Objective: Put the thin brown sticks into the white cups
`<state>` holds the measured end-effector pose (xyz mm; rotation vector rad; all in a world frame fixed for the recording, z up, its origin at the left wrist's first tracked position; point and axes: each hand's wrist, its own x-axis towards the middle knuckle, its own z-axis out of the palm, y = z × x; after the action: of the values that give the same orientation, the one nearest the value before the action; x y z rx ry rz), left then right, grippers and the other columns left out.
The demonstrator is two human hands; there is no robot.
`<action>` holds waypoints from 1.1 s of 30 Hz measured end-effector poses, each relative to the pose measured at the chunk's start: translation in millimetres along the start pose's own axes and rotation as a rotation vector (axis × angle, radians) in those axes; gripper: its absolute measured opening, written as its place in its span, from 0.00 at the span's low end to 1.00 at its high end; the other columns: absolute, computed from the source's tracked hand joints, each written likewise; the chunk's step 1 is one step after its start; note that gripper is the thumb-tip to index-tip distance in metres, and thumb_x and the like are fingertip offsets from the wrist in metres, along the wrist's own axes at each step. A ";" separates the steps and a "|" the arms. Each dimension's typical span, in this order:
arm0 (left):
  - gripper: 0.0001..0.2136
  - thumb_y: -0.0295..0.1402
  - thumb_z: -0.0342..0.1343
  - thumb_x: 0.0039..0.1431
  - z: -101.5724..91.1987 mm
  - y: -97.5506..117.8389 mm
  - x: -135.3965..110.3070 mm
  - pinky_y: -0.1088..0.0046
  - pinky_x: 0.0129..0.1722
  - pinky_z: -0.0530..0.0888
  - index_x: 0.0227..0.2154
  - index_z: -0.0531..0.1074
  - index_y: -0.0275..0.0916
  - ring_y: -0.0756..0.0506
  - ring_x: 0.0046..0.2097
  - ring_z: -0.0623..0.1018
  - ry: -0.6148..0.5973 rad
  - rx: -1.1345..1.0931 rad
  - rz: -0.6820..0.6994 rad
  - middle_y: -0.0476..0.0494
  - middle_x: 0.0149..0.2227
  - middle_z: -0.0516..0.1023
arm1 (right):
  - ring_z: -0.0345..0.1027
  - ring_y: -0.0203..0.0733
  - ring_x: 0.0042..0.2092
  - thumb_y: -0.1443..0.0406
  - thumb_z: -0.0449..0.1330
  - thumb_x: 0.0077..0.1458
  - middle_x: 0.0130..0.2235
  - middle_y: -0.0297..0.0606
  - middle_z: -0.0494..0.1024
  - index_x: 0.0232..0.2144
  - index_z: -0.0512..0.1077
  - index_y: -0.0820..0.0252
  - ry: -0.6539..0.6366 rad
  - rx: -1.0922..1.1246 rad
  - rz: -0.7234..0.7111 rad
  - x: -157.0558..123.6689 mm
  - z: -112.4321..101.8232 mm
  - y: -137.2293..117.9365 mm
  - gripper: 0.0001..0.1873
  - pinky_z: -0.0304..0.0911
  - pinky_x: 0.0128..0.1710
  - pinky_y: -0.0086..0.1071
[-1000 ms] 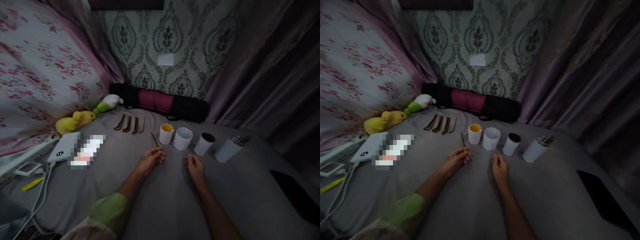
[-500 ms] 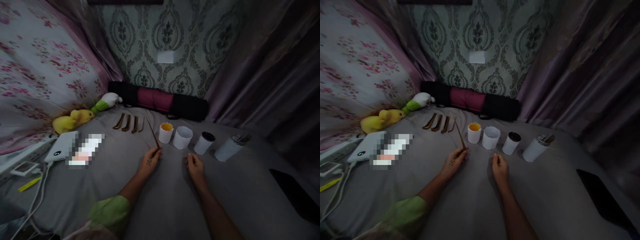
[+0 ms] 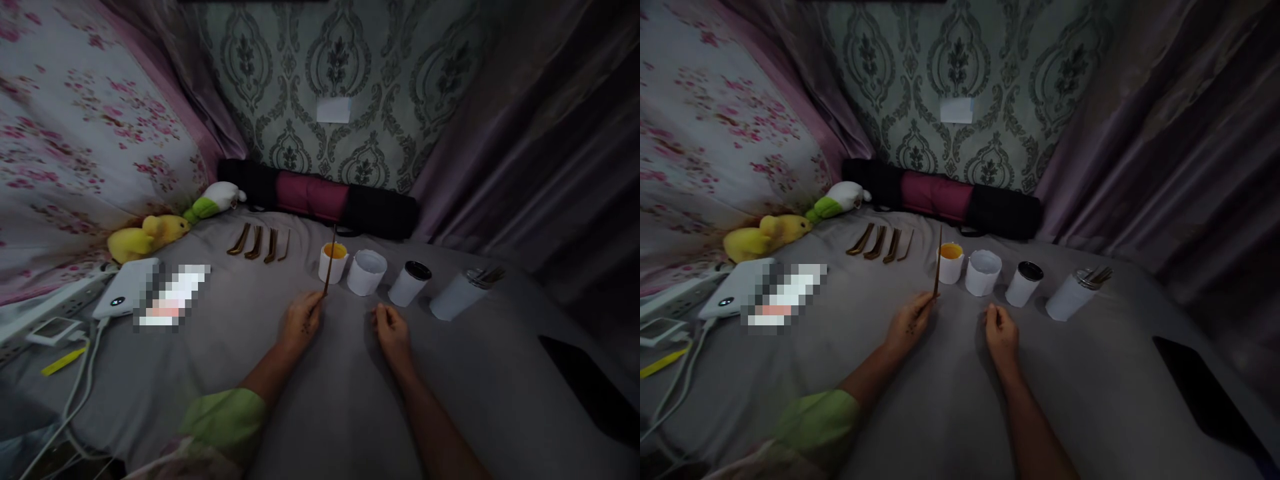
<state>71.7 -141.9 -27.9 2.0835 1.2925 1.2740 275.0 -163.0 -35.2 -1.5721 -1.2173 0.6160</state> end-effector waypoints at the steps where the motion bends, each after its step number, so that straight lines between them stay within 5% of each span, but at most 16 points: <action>1: 0.14 0.26 0.43 0.57 -0.1 -0.1 -0.5 0.69 0.42 0.68 0.43 0.70 0.39 0.47 0.41 0.71 -0.002 0.029 0.013 0.43 0.38 0.74 | 0.59 0.35 0.23 0.50 0.48 0.52 0.21 0.33 0.66 0.24 0.67 0.61 -0.003 0.011 0.001 -0.3 -0.2 -0.3 0.21 0.55 0.23 0.28; 19: 0.16 0.25 0.45 0.55 -5.4 19.4 -3.9 0.64 0.40 0.64 0.47 0.66 0.38 0.42 0.44 0.67 -0.238 0.500 0.190 0.40 0.43 0.72 | 0.57 0.32 0.21 0.51 0.49 0.52 0.22 0.32 0.66 0.29 0.68 0.61 -0.044 0.135 -0.027 -7.4 -0.2 -6.7 0.19 0.53 0.19 0.26; 33: 0.14 0.29 0.43 0.58 -2.6 25.0 -3.7 0.65 0.39 0.63 0.46 0.67 0.37 0.42 0.42 0.67 -0.281 0.568 0.227 0.39 0.42 0.72 | 0.57 0.31 0.22 0.58 0.57 0.46 0.25 0.32 0.68 0.35 0.68 0.61 -0.193 0.286 0.041 -13.7 1.1 -21.1 0.15 0.54 0.20 0.25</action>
<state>81.6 -158.0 -11.0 2.7452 1.4329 0.6922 260.7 -175.5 -18.7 -1.3226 -1.1810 0.9428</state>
